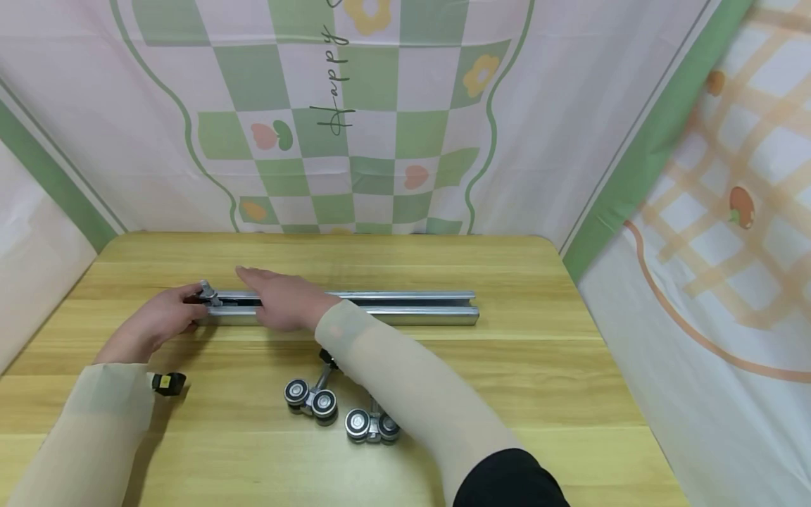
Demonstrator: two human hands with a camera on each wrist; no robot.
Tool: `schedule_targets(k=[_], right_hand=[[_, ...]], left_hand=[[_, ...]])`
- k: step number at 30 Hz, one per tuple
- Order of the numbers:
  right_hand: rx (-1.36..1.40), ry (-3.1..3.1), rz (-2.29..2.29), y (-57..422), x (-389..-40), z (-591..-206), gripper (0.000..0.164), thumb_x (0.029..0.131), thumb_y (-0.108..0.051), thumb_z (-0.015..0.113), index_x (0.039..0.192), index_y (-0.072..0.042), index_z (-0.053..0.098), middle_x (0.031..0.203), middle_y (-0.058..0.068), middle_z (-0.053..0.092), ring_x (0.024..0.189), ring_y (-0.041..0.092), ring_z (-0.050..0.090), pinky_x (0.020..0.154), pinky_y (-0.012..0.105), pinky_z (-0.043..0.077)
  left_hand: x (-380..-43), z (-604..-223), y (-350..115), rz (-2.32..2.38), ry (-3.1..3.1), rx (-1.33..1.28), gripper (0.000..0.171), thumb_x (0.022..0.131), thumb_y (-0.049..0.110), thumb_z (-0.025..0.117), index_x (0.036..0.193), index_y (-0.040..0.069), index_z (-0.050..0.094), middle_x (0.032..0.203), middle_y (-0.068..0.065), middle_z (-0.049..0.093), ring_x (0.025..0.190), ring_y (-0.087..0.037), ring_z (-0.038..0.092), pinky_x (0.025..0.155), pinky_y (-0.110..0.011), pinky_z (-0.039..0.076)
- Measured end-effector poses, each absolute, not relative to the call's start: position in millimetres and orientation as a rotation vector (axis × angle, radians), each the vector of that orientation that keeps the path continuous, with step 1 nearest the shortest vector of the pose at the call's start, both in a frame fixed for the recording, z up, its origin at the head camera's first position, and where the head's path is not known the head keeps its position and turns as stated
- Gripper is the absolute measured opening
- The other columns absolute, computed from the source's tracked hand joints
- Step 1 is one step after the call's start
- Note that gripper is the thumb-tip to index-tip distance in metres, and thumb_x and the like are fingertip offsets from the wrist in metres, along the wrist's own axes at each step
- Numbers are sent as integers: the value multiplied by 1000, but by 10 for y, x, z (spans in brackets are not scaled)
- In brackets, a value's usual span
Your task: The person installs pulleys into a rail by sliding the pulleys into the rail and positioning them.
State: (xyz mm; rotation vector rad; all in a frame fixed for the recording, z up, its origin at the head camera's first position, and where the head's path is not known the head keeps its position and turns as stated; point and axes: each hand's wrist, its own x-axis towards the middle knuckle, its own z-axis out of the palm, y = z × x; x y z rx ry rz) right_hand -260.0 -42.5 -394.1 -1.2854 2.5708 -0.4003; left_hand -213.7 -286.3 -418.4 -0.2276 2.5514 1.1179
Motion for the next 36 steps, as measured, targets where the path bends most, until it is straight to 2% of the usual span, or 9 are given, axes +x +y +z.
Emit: schedule_targets(k=[6,13,18,24,28,31,36], right_hand=[[-1220,2599,-406,-171,-2664,-3973,73,102,-21,54,161,-15,12,165,1,16,147,14,18,115,22,12],[-1159,2653,-431,205,-2683,-3968,71,101,-23,57,160,-12,19,163,5,23,146,19,23,116,29,17],[-1079,2675,-515,708,-2690,-3908,70,100,-24,59,159,-11,23,162,7,25,146,21,25,116,34,19],[-915,2719,-631,1440,-2701,-3889,72,99,-26,62,159,-11,25,160,11,28,144,28,28,115,44,22],[-835,2743,-666,1864,-2683,-3910,72,99,-24,61,158,-7,24,160,15,28,143,33,28,115,48,23],[-808,2754,-677,2098,-2656,-3922,71,100,-22,61,158,-4,24,159,18,29,143,36,28,114,52,24],[-798,2772,-703,2305,-2567,-3940,70,99,-19,61,156,0,25,158,21,30,142,40,28,113,55,24]], left_hand=[[-2133,-4178,-2858,1117,2557,-237,67,100,20,50,158,2,19,153,-34,26,122,-44,40,96,-58,38],[-2110,-4171,-2880,1115,2558,-237,68,101,19,50,158,1,17,154,-35,23,127,-47,36,100,-61,35],[-2117,-4174,-2867,1095,2587,-191,67,101,20,49,157,-1,19,153,-35,25,123,-45,39,99,-60,36],[-2130,-4170,-2843,1081,2599,-176,70,100,21,51,156,-2,18,153,-36,23,126,-48,36,103,-62,32],[-2141,-4181,-2827,1080,2601,-160,70,100,21,51,156,-3,17,153,-37,22,126,-47,36,102,-61,33],[-2134,-4180,-2819,1086,2600,-159,70,100,20,50,156,-4,16,153,-37,22,126,-47,36,102,-61,33],[-2108,-4171,-2819,1118,2565,-202,71,101,22,50,158,-1,13,157,-34,17,135,-50,28,106,-66,25]])
